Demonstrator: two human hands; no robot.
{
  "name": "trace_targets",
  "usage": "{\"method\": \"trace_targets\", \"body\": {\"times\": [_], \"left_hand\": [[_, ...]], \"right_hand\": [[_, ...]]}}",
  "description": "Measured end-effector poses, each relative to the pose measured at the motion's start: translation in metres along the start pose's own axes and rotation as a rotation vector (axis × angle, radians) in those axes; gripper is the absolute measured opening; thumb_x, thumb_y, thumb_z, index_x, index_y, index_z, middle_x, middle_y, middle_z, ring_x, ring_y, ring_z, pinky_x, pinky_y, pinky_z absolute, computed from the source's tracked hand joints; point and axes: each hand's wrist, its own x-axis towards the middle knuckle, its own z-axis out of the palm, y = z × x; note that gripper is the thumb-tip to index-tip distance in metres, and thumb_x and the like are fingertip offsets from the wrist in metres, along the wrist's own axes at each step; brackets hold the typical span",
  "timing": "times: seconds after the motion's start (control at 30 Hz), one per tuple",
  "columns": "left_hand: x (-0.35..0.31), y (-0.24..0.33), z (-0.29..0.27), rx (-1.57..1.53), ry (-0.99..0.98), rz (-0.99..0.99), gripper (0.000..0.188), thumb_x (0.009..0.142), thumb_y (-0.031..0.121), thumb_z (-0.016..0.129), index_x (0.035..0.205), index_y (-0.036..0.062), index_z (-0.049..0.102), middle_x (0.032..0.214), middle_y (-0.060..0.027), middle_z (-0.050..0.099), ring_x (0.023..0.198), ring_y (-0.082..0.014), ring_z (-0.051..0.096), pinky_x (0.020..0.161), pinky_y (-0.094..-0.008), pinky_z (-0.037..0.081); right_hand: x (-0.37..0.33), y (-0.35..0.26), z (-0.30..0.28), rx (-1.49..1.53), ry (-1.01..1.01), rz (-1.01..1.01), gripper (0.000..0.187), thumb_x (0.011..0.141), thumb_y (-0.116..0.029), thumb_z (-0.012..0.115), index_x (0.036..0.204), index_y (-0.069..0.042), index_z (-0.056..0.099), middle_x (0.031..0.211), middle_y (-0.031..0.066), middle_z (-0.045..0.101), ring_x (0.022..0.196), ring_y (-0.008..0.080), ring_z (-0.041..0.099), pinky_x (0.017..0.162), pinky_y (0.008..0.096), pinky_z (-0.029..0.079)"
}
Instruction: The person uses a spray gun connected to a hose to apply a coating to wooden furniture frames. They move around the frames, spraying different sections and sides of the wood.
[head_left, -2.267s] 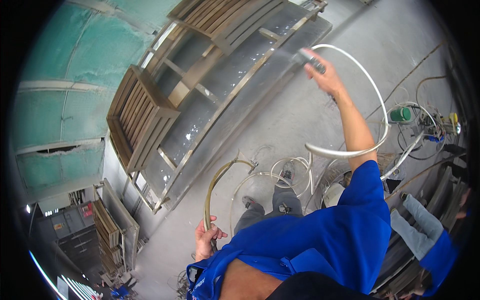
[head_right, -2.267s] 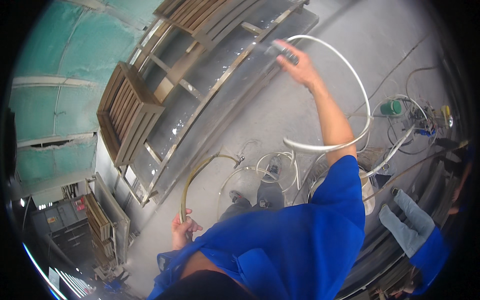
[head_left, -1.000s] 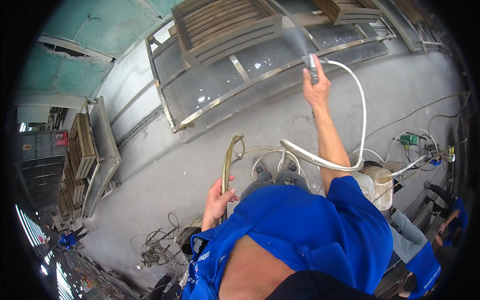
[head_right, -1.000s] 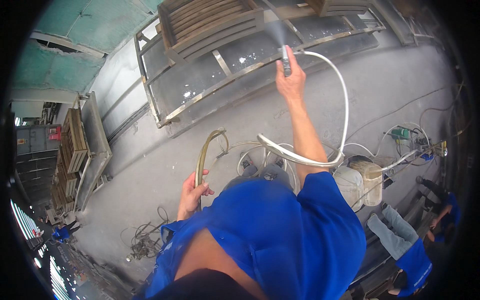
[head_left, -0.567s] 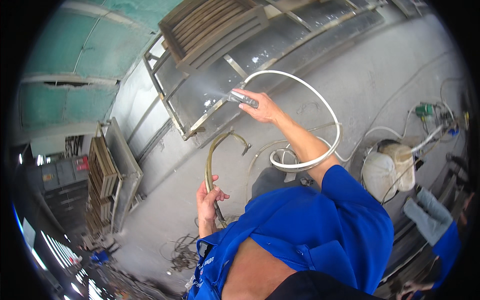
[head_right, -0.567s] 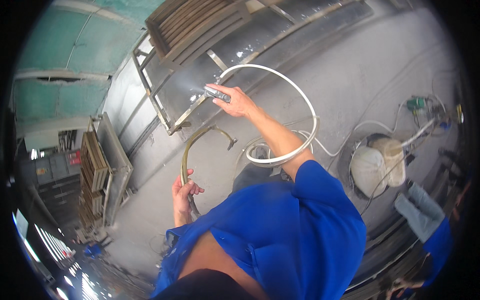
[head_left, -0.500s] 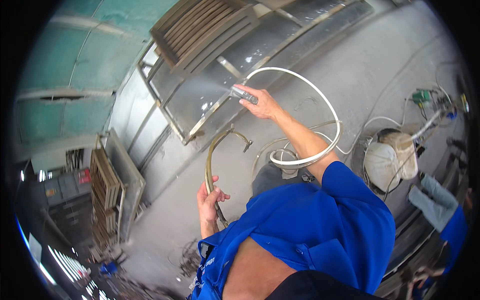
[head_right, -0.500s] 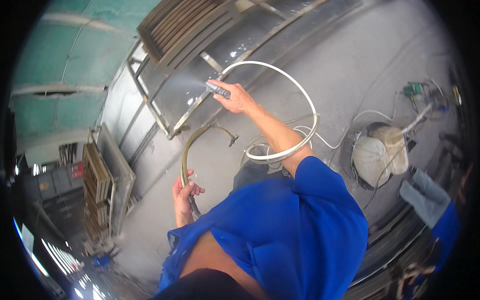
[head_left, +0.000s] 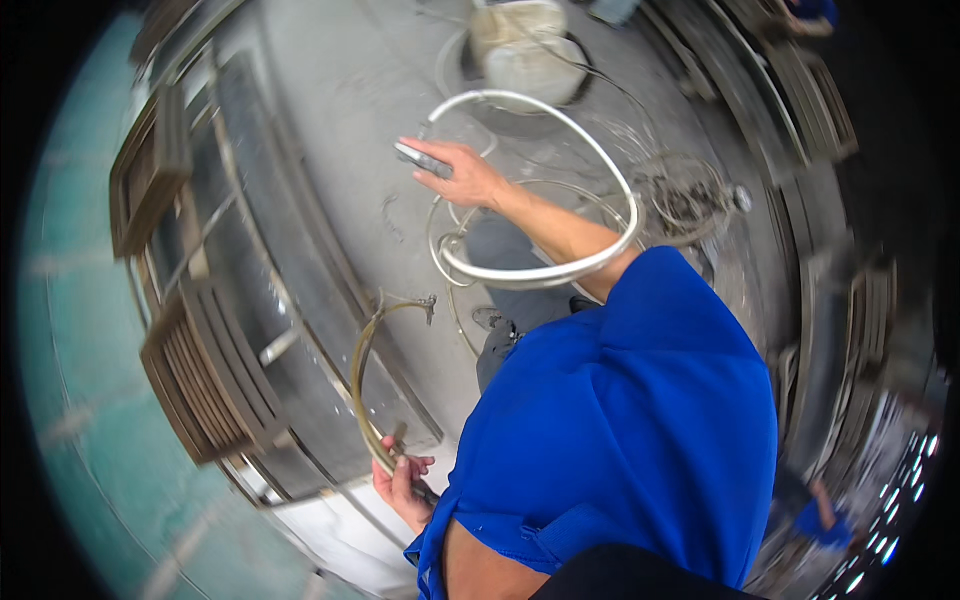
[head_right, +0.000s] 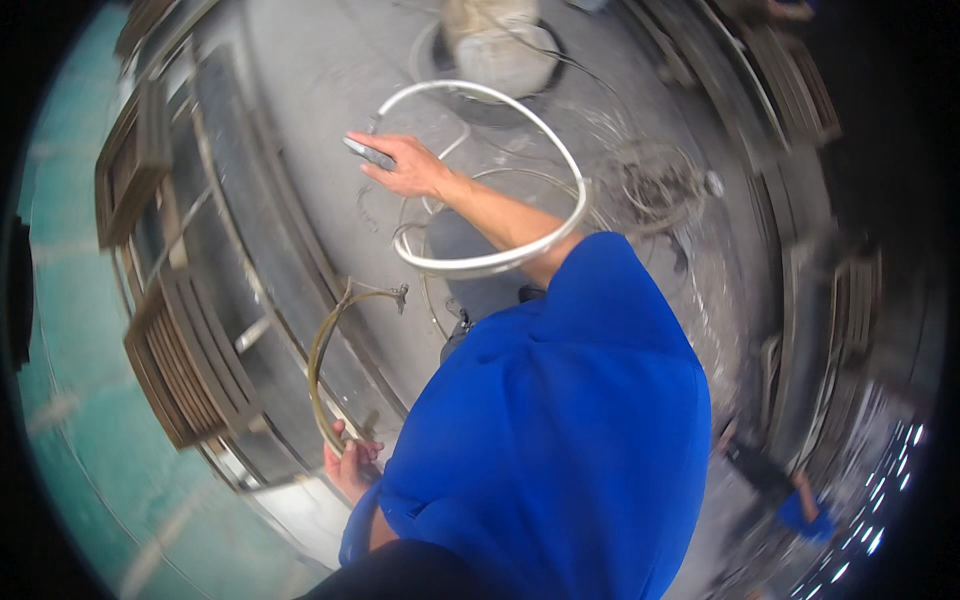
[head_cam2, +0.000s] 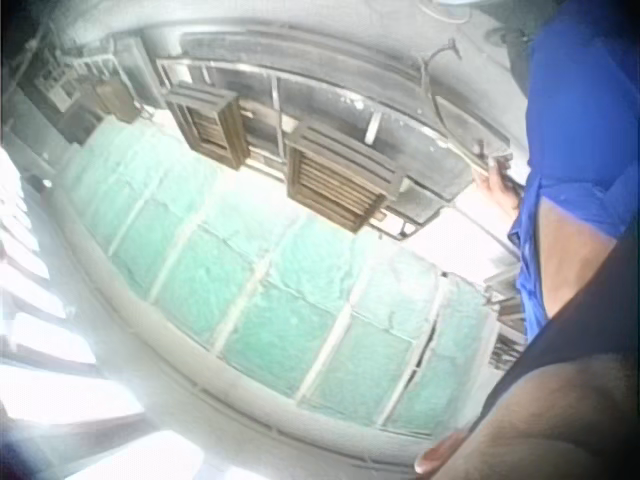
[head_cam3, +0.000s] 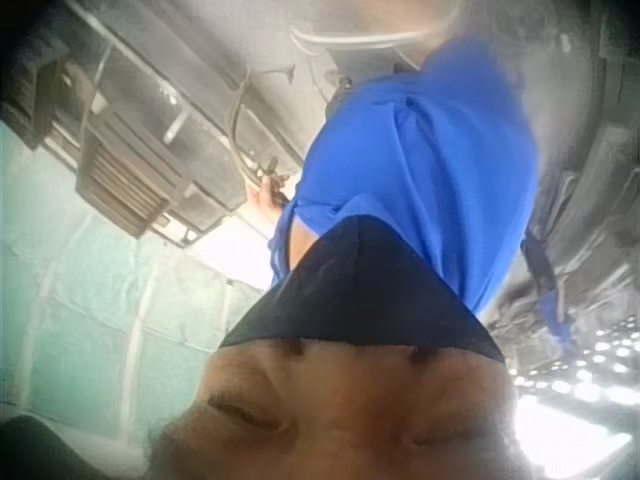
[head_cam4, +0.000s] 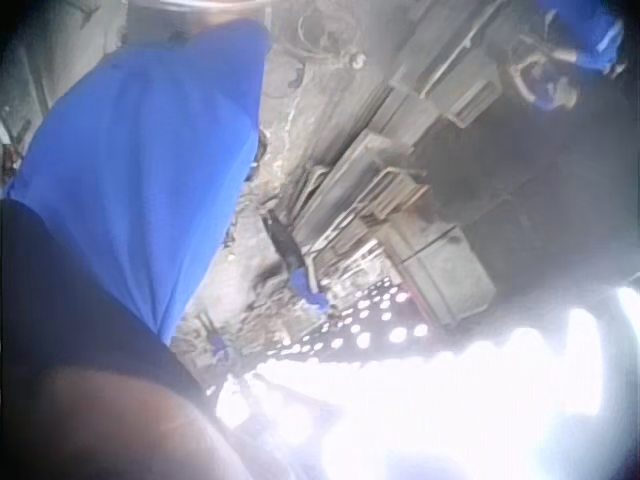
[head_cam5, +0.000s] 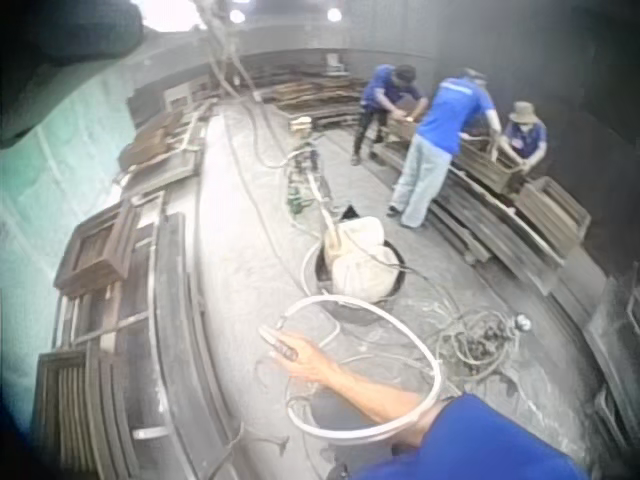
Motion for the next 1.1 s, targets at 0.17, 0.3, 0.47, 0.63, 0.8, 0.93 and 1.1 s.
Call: {"method": "trace_targets", "body": {"times": [0.17, 0.3, 0.47, 0.63, 0.8, 0.93, 1.1], "left_hand": [[0.025, 0.037, -0.008, 0.136, -0.109, 0.053, 0.040, 0.096, 0.011, 0.060, 0.135, -0.0019, 0.058, 0.064, 0.0006, 0.045, 0.060, -0.0118, 0.046, 0.066, -0.0341, 0.050], [0.035, 0.050, 0.003, 0.202, -0.150, 0.071, 0.041, 0.097, 0.010, 0.060, 0.135, -0.0053, 0.056, 0.063, -0.0003, 0.047, 0.057, -0.0107, 0.046, 0.066, -0.0329, 0.054], [0.057, 0.052, 0.026, 0.280, -0.191, 0.084, 0.042, 0.097, 0.011, 0.060, 0.136, -0.0056, 0.056, 0.065, 0.0000, 0.047, 0.057, -0.0104, 0.046, 0.064, -0.0325, 0.054], [0.080, 0.055, 0.046, 0.273, -0.176, 0.041, 0.045, 0.095, 0.011, 0.064, 0.136, -0.0058, 0.057, 0.065, 0.0002, 0.047, 0.057, -0.0122, 0.049, 0.061, -0.0331, 0.054], [0.081, 0.066, 0.075, 0.303, -0.146, 0.069, 0.045, 0.095, 0.012, 0.064, 0.135, -0.0075, 0.057, 0.064, 0.0011, 0.044, 0.058, -0.0121, 0.048, 0.060, -0.0309, 0.053], [0.070, 0.095, 0.094, 0.227, -0.190, 0.133, 0.048, 0.095, 0.013, 0.064, 0.137, -0.0086, 0.055, 0.065, 0.0023, 0.043, 0.058, -0.0113, 0.048, 0.062, -0.0312, 0.055], [0.053, 0.128, 0.087, 0.255, -0.176, 0.246, 0.055, 0.097, 0.015, 0.061, 0.143, -0.0134, 0.047, 0.065, 0.0031, 0.040, 0.060, -0.0099, 0.045, 0.065, -0.0290, 0.052]], "right_hand": [[-0.130, 0.005, -0.071, -0.022, 0.383, 0.408, 0.057, 0.095, -0.024, 0.071, 0.150, -0.022, 0.056, 0.130, 0.0174, 0.068, 0.119, 0.0340, 0.065, 0.105, 0.0399, 0.049], [-0.208, 0.020, -0.118, -0.167, 0.653, 0.490, 0.056, 0.094, -0.022, 0.073, 0.148, -0.018, 0.059, 0.138, 0.0150, 0.067, 0.127, 0.0257, 0.064, 0.109, 0.0379, 0.048], [-0.260, 0.071, -0.243, -0.577, 0.986, 0.332, 0.055, 0.089, -0.023, 0.079, 0.142, -0.013, 0.064, 0.132, 0.0142, 0.070, 0.119, 0.0263, 0.069, 0.104, 0.0371, 0.052], [-0.284, 0.130, -0.363, -0.780, 1.134, 0.253, 0.054, 0.090, -0.024, 0.079, 0.140, -0.011, 0.065, 0.129, 0.0148, 0.073, 0.119, 0.0252, 0.070, 0.102, 0.0360, 0.053], [-0.319, 0.190, -0.343, -0.732, 1.103, 0.576, 0.051, 0.094, -0.029, 0.076, 0.143, -0.018, 0.064, 0.125, 0.0181, 0.074, 0.114, 0.0301, 0.072, 0.096, 0.0366, 0.054], [-0.351, 0.225, -0.295, -0.658, 0.927, 0.745, 0.052, 0.093, -0.037, 0.075, 0.142, -0.022, 0.064, 0.123, 0.0207, 0.072, 0.113, 0.0407, 0.069, 0.095, 0.0436, 0.054], [-0.382, 0.243, -0.261, -0.805, 0.802, 0.796, 0.051, 0.095, -0.035, 0.072, 0.141, -0.015, 0.064, 0.128, 0.0214, 0.070, 0.116, 0.0427, 0.066, 0.098, 0.0473, 0.052]]}}
